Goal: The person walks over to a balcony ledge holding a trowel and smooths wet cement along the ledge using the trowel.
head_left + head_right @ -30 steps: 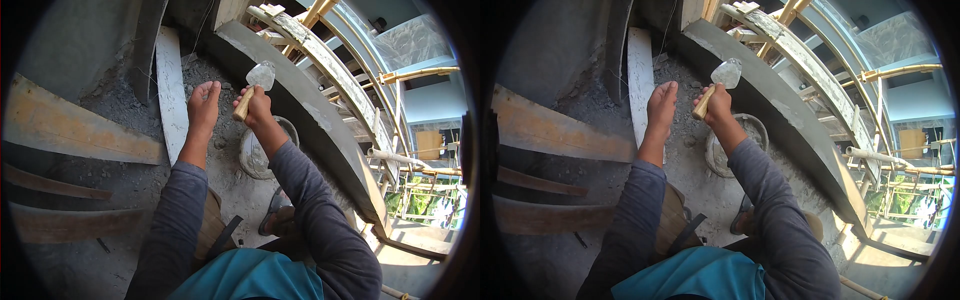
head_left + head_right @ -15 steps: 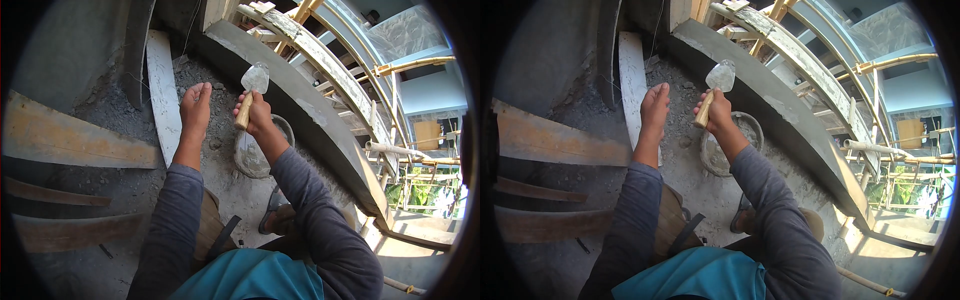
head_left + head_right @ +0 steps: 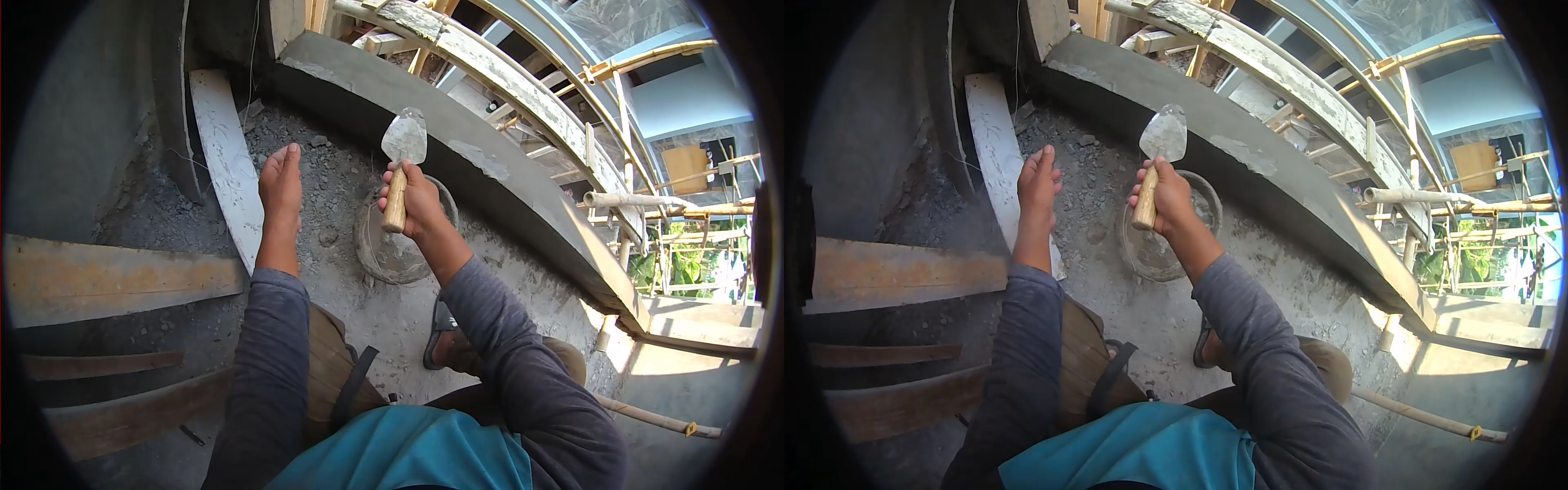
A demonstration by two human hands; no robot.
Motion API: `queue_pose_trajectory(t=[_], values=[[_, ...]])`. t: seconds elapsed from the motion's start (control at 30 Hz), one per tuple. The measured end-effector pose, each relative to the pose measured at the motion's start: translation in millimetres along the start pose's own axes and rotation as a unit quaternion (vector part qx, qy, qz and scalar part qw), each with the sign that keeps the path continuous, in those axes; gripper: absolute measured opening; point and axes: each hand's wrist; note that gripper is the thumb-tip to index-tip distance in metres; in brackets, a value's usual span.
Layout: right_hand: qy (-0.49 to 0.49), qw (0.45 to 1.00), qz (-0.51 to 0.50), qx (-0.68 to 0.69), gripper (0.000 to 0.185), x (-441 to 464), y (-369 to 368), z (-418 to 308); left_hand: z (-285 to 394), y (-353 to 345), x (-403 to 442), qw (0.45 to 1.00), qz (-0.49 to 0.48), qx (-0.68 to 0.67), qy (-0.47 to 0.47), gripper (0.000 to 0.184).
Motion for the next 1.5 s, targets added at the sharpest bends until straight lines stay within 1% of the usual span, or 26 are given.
queue_pose_trajectory(t=[0.17, 0.23, 0.3, 0.33, 0.4, 0.43, 0.47, 0.5, 0.53, 0.57, 0.6, 0.63, 0.7, 0.73, 0.77, 0.83, 0.97, 1.07, 1.17, 1.27, 1.37, 1.43, 1.47, 1.5], values=[[0.039, 0.997, 0.061, 0.030, 0.031, -15, 48, -8, -18, -12, 11, 1.000, -0.021, 0.007, 0.018, 0.058], [0.071, 0.990, 0.114, 0.034, 0.029, -29, 56, -13, -19, -15, 15, 0.999, -0.030, 0.011, 0.022, 0.059], [0.067, 0.989, 0.126, -0.037, 0.027, -48, 65, -19, -19, -18, 13, 0.999, -0.019, 0.020, 0.041, 0.059], [0.088, 0.977, 0.132, -0.145, 0.026, -61, 71, -25, -19, -21, 16, 0.998, -0.018, 0.024, 0.046, 0.059], [0.101, 0.926, 0.135, -0.339, 0.026, -82, 97, -24, -29, -24, 18, 0.999, -0.029, -0.010, 0.015, 0.058], [0.109, 0.891, 0.128, -0.422, 0.026, -89, 111, -27, -31, -26, 16, 0.999, -0.027, -0.005, 0.023, 0.058], [0.102, 0.815, 0.118, -0.558, 0.030, -99, 122, -35, -29, -29, 15, 0.999, -0.036, 0.003, 0.019, 0.058], [0.098, 0.816, 0.116, -0.558, 0.030, -105, 130, -38, -27, -32, 14, 0.999, -0.046, 0.011, 0.014, 0.057], [0.110, 0.717, 0.099, -0.681, 0.033, -111, 137, -39, -26, -33, 13, 0.999, -0.048, 0.019, 0.015, 0.056], [0.119, 0.600, 0.080, -0.787, 0.036, -116, 139, -40, -28, -33, 15, 0.998, -0.049, 0.020, 0.017, 0.056], [0.076, 0.584, 0.072, -0.805, 0.039, -121, 133, -39, -31, -32, 17, 0.999, -0.047, 0.016, 0.016, 0.057], [0.076, 0.585, 0.073, -0.804, 0.039, -122, 131, -34, -33, -32, 19, 0.999, -0.045, 0.012, 0.015, 0.057], [0.058, 0.515, 0.084, -0.851, 0.038, -119, 128, -24, -32, -34, 16, 0.999, -0.045, 0.013, 0.014, 0.057], [0.056, 0.490, 0.081, -0.866, 0.036, -118, 123, -22, -31, -35, 15, 0.999, -0.044, 0.013, 0.013, 0.058], [0.056, 0.490, 0.078, -0.867, 0.036, -116, 122, -22, -29, -35, 14, 0.999, -0.041, 0.014, 0.013, 0.058], [0.074, 0.421, 0.076, -0.901, 0.032, -112, 121, -22, -26, -33, 12, 0.999, -0.052, 0.006, 0.013, 0.059], [0.073, 0.415, 0.081, -0.903, 0.032, -106, 123, -23, -27, -33, 13, 0.999, -0.053, 0.001, 0.007, 0.059], [0.054, 0.412, 0.095, -0.905, 0.031, -103, 118, -22, -30, -37, 14, 0.999, -0.047, 0.002, 0.011, 0.060], [0.057, 0.411, 0.094, -0.905, 0.034, -100, 122, -16, -28, -41, 10, 0.999, -0.048, -0.005, 0.010, 0.060], [0.081, 0.417, 0.114, -0.898, 0.035, -104, 129, -10, -26, -40, 8, 0.998, -0.058, -0.007, 0.014, 0.060], [0.112, 0.421, 0.138, -0.889, 0.031, -107, 133, -8, -30, -42, 11, 0.998, -0.049, -0.026, 0.004, 0.059], [0.110, 0.463, 0.175, -0.862, 0.031, -106, 128, -7, -32, -43, 13, 0.999, -0.049, -0.011, 0.007, 0.058], [0.113, 0.462, 0.174, -0.862, 0.031, -101, 127, -6, -30, -43, 12, 0.999, -0.047, -0.014, 0.005, 0.058], [0.147, 0.506, 0.172, -0.832, 0.032, -96, 128, -3, -29, -44, 10, 0.999, -0.049, -0.019, 0.006, 0.057]])
Point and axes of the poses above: each hand's wrist, its own x-axis towards the middle knuckle, its own y-axis out of the back of the hand, z = x × y, and after that the axes turned 8 degrees about -x, right-handed
